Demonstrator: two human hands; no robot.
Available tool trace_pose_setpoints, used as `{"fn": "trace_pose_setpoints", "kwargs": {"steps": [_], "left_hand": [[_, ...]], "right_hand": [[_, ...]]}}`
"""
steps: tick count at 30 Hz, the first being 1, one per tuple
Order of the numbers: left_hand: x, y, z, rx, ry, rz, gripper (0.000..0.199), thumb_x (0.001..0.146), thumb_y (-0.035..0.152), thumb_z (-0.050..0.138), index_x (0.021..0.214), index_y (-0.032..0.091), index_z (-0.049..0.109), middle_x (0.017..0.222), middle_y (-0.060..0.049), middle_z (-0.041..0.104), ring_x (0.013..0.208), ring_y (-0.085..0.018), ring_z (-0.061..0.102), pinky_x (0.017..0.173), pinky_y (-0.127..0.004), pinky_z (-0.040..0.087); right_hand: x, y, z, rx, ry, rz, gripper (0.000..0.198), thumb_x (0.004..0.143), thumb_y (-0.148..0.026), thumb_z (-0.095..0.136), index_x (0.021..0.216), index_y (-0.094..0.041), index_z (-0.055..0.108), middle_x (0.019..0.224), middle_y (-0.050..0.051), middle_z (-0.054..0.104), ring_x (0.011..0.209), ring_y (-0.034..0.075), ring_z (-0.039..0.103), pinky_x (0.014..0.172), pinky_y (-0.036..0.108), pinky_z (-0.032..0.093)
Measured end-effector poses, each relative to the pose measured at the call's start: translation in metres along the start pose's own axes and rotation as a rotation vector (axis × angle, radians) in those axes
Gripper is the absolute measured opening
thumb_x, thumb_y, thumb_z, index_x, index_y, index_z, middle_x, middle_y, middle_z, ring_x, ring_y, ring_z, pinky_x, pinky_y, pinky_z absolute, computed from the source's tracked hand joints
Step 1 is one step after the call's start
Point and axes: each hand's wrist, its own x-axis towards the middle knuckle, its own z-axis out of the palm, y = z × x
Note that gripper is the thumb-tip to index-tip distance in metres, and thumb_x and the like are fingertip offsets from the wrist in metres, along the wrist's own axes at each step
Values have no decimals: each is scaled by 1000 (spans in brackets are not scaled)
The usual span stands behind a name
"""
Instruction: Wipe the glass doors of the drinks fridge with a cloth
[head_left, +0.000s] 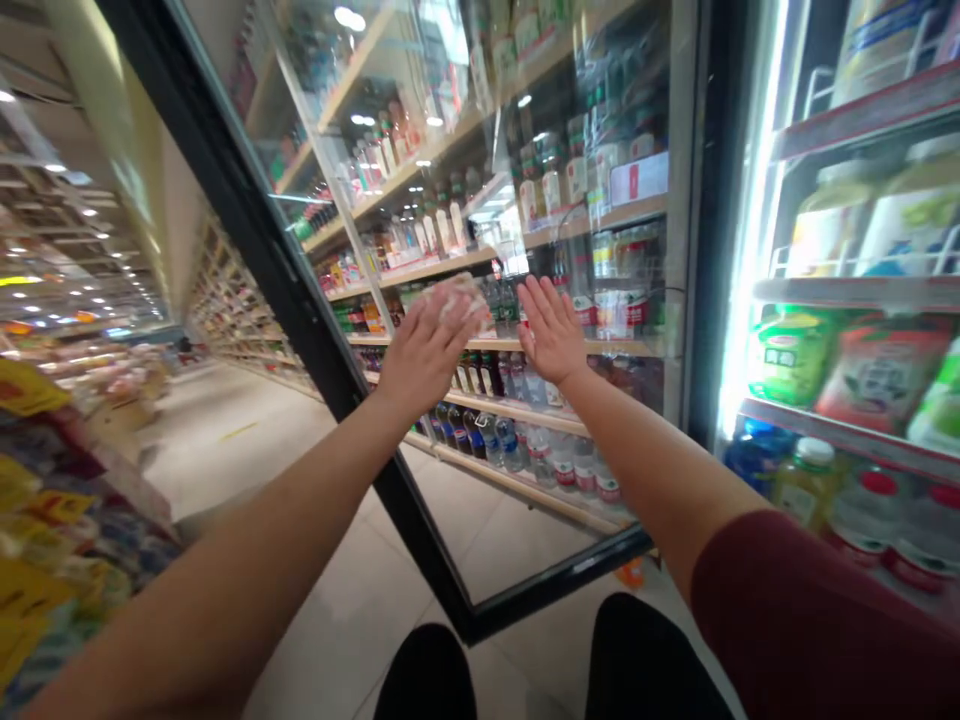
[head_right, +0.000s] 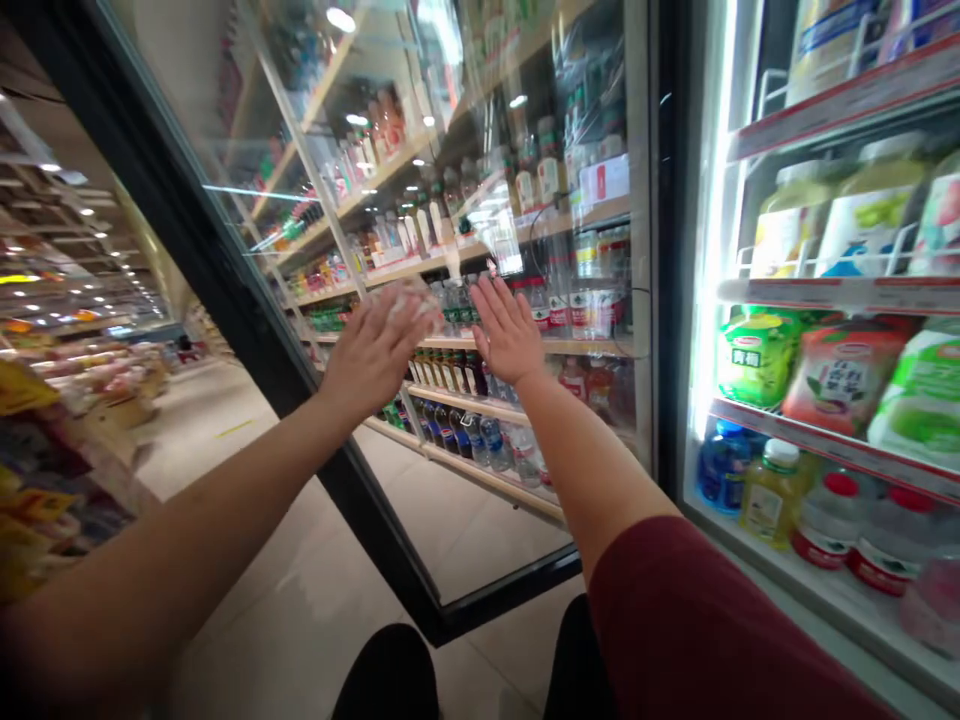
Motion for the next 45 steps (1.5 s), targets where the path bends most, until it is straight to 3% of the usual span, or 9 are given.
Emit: {"fn": "trace_pose_setpoints", "kwargs": {"steps": [3, 8, 14, 20, 26, 32, 38, 42, 45], "left_hand": [[8, -9, -7, 18, 4, 4, 57, 110, 29, 30, 164, 28, 49, 170, 0, 43, 166, -21, 21, 139, -51, 19], [18, -10, -2, 92, 217, -218, 70, 108, 33, 35, 173, 9, 23, 180, -12, 12, 169, -34, 2, 137, -67, 5], [18, 9, 29, 18, 7, 113, 53, 111, 34, 37, 163, 34, 49, 173, 5, 39, 168, -20, 15, 141, -51, 9], [54, -9, 15, 39, 257, -98, 66, 109, 27, 34, 175, 23, 24, 180, 1, 20, 169, -29, -7, 138, -65, -4], [46, 16, 27, 4, 70, 55, 58, 109, 35, 37, 166, 26, 43, 171, 0, 43, 166, -23, 24, 141, -53, 13], [74, -9, 6, 64, 203, -195, 68, 109, 37, 27, 173, 13, 24, 181, 1, 12, 169, -24, -6, 140, -59, -6], [80, -5, 21, 32, 91, -24, 60, 107, 37, 34, 165, 29, 43, 174, 9, 34, 167, -18, 14, 140, -49, 5], [103, -33, 2, 51, 224, -181, 69, 106, 35, 41, 172, 22, 27, 181, 7, 13, 168, -24, -4, 136, -62, -10], [105, -30, 2, 34, 264, -198, 69, 108, 35, 36, 173, 19, 21, 182, 3, 8, 168, -26, -11, 135, -63, -12]], "right_hand": [[-1, 1, 5, -18, 39, -12, 63, 112, -42, 29, 168, -18, 42, 176, 8, 34, 168, 25, 25, 140, 53, 21], [-2, 3, 8, -59, 58, -23, 62, 112, -41, 28, 169, -18, 41, 176, 8, 34, 168, 25, 25, 140, 52, 23], [-2, 5, 8, -52, 66, -38, 62, 113, -39, 28, 171, -19, 36, 177, 7, 32, 170, 25, 22, 140, 53, 21], [-2, 6, 12, -21, 74, -33, 63, 112, -39, 29, 172, -19, 34, 177, 8, 32, 170, 26, 21, 141, 54, 18], [-1, 6, 13, -25, 98, -53, 62, 112, -39, 29, 170, -19, 39, 176, 8, 35, 169, 25, 24, 141, 54, 20], [-1, 2, 9, -32, 65, -34, 61, 112, -35, 32, 170, -20, 39, 177, 6, 33, 169, 24, 24, 141, 52, 21], [-1, -1, 7, -20, 37, -34, 60, 112, -33, 34, 170, -18, 39, 177, 8, 32, 169, 25, 23, 141, 53, 22], [-1, -2, 6, -23, 28, -28, 60, 111, -32, 37, 170, -18, 39, 177, 8, 32, 169, 25, 24, 141, 53, 23], [-1, -1, 6, -30, 30, -32, 60, 111, -31, 39, 169, -17, 40, 177, 8, 32, 168, 26, 26, 140, 53, 25]]}}
